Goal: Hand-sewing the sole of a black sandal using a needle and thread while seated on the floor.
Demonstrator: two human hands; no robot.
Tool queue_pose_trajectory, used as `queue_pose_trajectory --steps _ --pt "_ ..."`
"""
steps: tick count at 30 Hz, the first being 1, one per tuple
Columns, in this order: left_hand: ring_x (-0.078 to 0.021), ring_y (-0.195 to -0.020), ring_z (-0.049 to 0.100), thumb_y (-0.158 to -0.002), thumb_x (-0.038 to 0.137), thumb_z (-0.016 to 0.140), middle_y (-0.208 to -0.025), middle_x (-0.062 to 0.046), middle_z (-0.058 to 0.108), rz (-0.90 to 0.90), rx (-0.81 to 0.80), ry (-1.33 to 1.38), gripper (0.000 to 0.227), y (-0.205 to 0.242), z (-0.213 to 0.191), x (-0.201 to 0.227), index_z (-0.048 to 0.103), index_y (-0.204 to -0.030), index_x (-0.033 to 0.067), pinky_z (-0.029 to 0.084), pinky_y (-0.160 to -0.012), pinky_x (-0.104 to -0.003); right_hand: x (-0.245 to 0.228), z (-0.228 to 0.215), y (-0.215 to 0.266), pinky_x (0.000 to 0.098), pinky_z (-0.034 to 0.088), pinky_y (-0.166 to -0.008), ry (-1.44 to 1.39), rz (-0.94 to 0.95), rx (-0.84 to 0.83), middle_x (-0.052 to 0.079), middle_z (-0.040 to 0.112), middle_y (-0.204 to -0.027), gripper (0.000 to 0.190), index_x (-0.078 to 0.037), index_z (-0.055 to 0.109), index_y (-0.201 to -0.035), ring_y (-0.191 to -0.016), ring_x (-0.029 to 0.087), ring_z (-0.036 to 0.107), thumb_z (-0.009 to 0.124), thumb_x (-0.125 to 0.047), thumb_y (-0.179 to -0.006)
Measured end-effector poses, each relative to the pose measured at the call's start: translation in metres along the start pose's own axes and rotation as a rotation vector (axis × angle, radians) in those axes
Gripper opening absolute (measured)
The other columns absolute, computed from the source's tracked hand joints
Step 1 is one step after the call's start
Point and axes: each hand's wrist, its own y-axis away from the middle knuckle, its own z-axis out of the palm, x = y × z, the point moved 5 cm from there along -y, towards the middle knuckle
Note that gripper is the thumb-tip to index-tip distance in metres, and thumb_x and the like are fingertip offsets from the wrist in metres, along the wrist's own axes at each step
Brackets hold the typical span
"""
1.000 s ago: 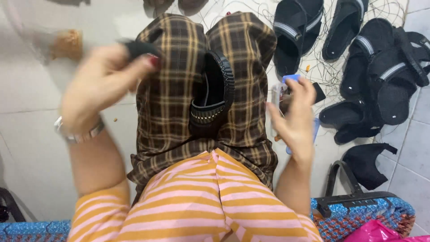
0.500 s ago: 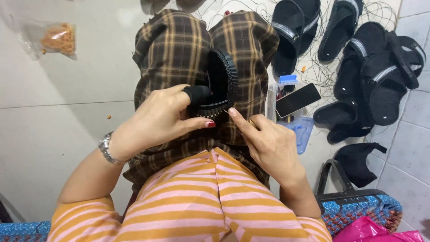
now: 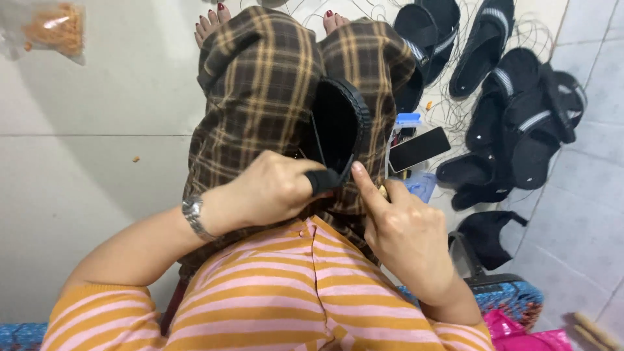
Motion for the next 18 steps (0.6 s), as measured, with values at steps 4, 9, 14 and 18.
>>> queue_pose_trajectory --steps 4,9,14,18 --pt "-0.023 -0.059 0.066 -0.078 0.003 0.064 -0.102 -0.013 0.074 0.047 0.06 -0.005 0.013 0.002 0.011 0.0 0.07 -0.09 0.0006 0.05 -0.047 -0.032 0.015 0.014 -0.006 0.0333 0.048 -0.054 -0.294 -0.043 0.052 0.007 0.07 -0.102 0.061 -0.014 0.068 -0.132 -0.061 0.022 0.061 0.07 -0.001 -0.072" --pt "-0.0311 -0.069 0.07 -0.088 -0.006 0.059 -0.09 -0.018 0.069 0.136 0.25 -0.124 0.013 0.01 0.009 0.005 0.07 -0.081 -0.0037 0.055 -0.051 -0.034 0.019 0.022 -0.013 0.0404 0.059 -0.061 -0.538 -0.082 0.201 0.011 0.077 -0.097 0.043 -0.018 0.076 -0.12 -0.077 0.034 0.074 0.069 0.001 -0.082" --pt "-0.0313 -0.068 0.07 -0.087 -0.007 0.059 -0.09 -0.019 0.069 0.14 0.249 -0.126 0.014 0.009 0.007 0.006 0.071 -0.08 -0.0051 0.056 -0.05 -0.033 0.015 0.017 -0.014 0.0416 0.06 -0.063 -0.561 -0.084 0.235 0.012 0.077 -0.097 0.039 -0.016 0.077 -0.116 -0.08 0.034 0.075 0.072 0.001 -0.081" --pt "-0.0296 -0.068 0.071 -0.086 -0.006 0.057 -0.091 -0.017 0.07 0.138 0.244 -0.161 0.015 0.011 0.014 0.006 0.071 -0.081 -0.005 0.056 -0.05 -0.031 0.016 0.015 -0.014 0.0392 0.06 -0.063 -0.702 -0.041 0.257 0.012 0.078 -0.095 0.036 -0.014 0.078 -0.115 -0.08 0.033 0.076 0.073 0.002 -0.083"
